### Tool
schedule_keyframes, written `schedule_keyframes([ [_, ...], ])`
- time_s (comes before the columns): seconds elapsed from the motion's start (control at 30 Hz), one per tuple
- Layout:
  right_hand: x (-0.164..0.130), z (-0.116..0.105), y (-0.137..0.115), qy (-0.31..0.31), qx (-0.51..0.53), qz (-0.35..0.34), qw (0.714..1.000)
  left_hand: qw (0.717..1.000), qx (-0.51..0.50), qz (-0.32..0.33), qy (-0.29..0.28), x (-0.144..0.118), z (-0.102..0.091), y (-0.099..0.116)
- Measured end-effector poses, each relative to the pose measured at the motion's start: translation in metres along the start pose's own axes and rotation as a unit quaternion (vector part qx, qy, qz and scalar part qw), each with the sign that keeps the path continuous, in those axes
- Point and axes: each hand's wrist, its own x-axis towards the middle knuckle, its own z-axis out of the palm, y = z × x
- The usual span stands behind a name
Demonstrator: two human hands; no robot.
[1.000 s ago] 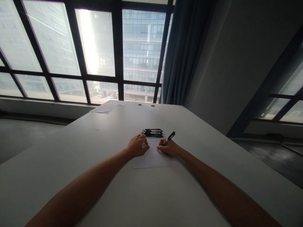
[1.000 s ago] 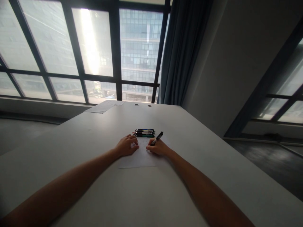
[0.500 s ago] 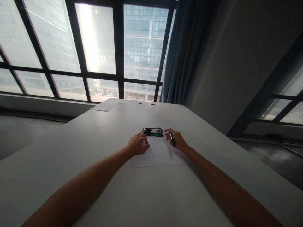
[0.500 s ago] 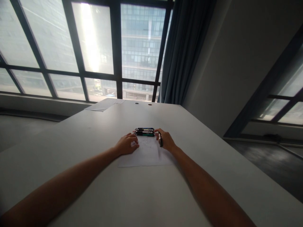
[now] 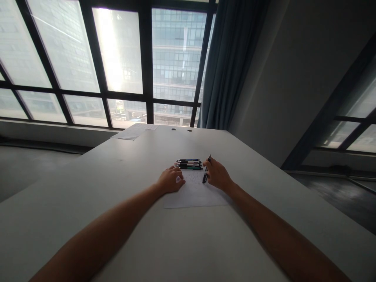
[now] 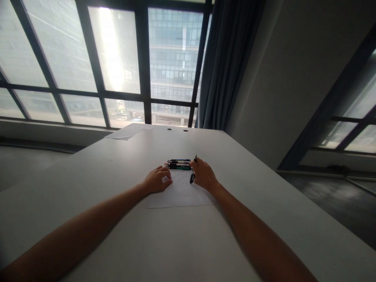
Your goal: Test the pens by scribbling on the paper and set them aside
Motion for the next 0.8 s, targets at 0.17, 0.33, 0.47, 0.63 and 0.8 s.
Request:
schedule_keyframes([
  [0.17, 0.002, 0.0, 0.005, 0.013, 0.094, 0.016, 0.995, 1.0, 0.002, -0.001, -0.001, -0.001, -0.001, 0.0],
  [0.33, 0.01, -0.006, 0.043, 0.133, 0.36, 0.202, 0.901, 1.0, 0.006, -0.002, 0.002, -0.001, 0.001, -0.001],
  [0.47, 0.004, -0.004, 0.078, 0.104, 0.336, 0.294, 0.889, 1.0, 0.005, 0.0, 0.006, -0.001, 0.002, -0.002],
  [0.63, -0.018, 0.021, 0.104, 0.016, 0.196, 0.348, 0.917, 1.0, -0.002, 0.005, 0.007, -0.001, 0.001, -0.002],
  [0.8, -0.032, 0.044, 0.118, -0.065, 0.125, 0.334, 0.932, 1.0, -0.001, 0.008, 0.004, -0.001, 0.001, -0.003],
])
